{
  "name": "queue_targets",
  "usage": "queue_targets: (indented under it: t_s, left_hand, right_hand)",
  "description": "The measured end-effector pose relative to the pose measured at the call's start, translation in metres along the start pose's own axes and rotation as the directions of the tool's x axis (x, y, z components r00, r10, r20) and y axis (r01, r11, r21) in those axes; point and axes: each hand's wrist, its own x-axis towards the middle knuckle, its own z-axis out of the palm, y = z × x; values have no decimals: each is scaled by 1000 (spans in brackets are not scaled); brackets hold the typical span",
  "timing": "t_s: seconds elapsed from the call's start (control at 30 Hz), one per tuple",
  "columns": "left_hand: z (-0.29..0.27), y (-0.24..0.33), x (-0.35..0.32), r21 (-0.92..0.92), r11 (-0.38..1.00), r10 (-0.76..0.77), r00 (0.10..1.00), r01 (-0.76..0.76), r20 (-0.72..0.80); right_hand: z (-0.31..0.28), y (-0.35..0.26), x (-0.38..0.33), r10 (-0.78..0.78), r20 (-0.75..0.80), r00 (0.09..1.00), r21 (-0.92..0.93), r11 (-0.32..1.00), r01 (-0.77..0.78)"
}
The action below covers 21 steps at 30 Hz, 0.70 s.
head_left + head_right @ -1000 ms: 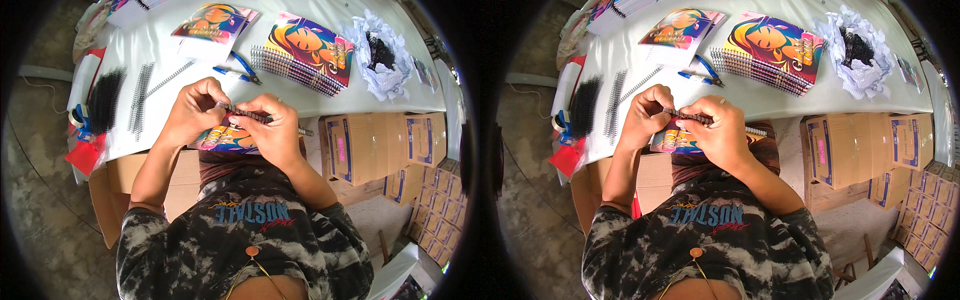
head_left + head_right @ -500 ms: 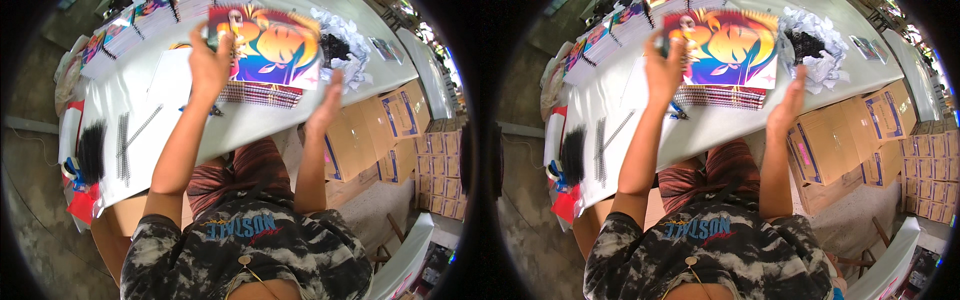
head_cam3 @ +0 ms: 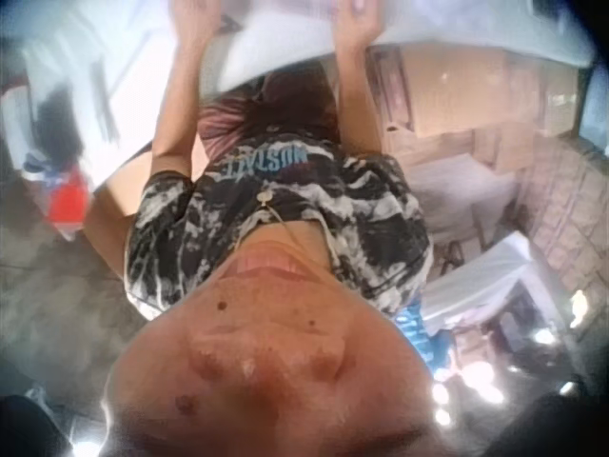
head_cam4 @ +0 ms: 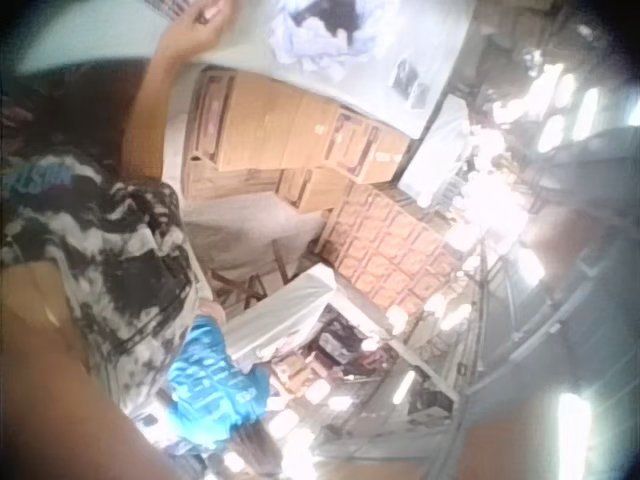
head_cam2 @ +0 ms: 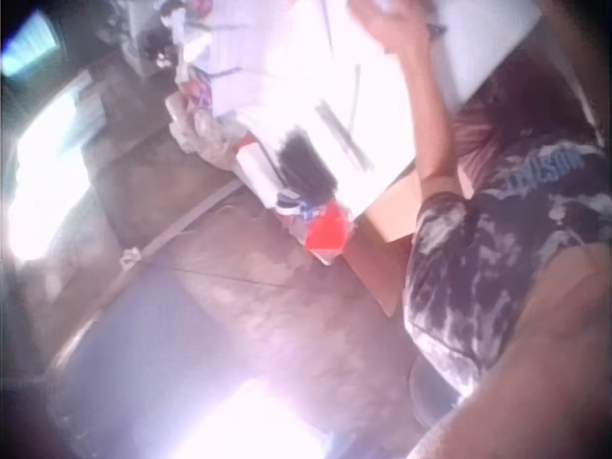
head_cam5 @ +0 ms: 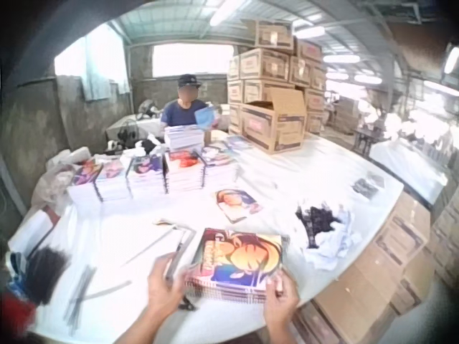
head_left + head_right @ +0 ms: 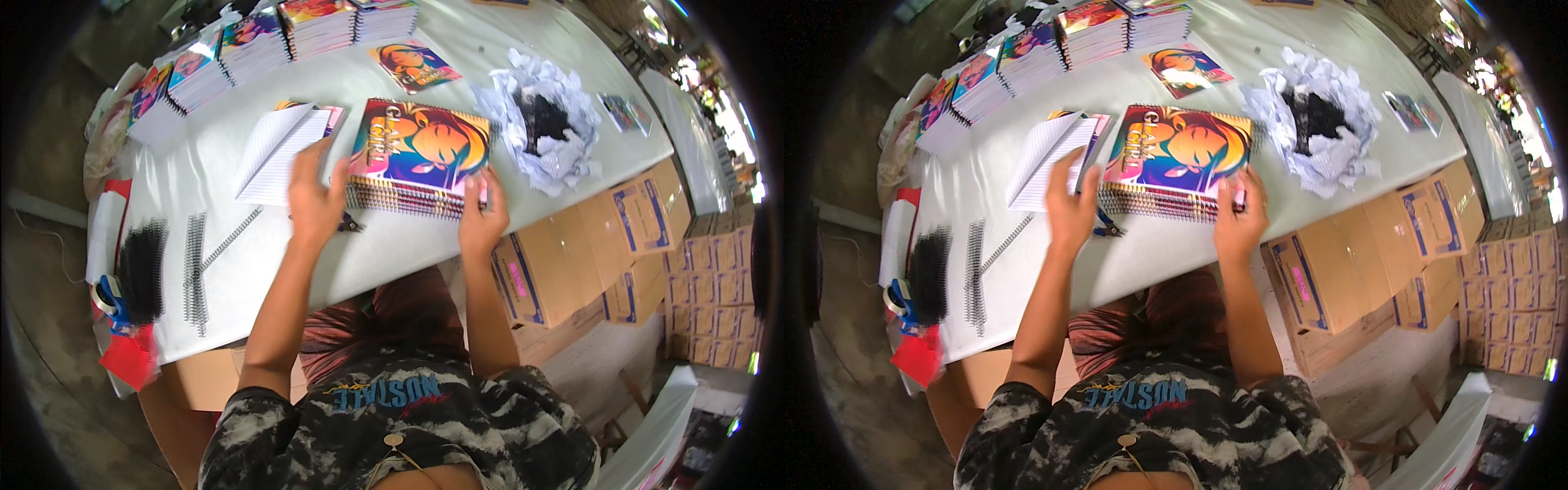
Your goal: The person repeatedly picks up spiral wire bindings and inserts them into the spine holes of notebook covers. They then use a stapler to secure the binding in place and place the finished notebook onto a growing stack on the table.
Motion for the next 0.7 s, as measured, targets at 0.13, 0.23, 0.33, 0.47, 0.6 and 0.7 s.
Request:
queue_targets:
  t_s: [0.13,0.23,0.33,0.47,0.6,0.7]
  left_hand:
    - [-126,-51,-8,666,742,31,990,70,-138]
    - [-184,-87,-58,854,472,-479,877,221,38]
    - [-190,-100,-101,896,412,-440,897,165,38]
    - [-225,-129,-106,833,370,-373,887,411,-272]
    - [-267,-166,-102,781,229,-345,798,582,-494]
    - [-270,-173,-91,802,109,-300,789,587,-536]
  right_hand:
    - [-1,-39,77,-400,-67,914,-224,899,377]
    - [53,-36,156,-377,375,847,-133,882,451]
    - [134,20,209,-216,835,505,-211,723,658]
    - [179,117,241,133,986,96,-160,640,751]
    - [198,142,237,244,967,77,-253,870,424]
    - [197,129,230,107,983,146,-168,845,508]
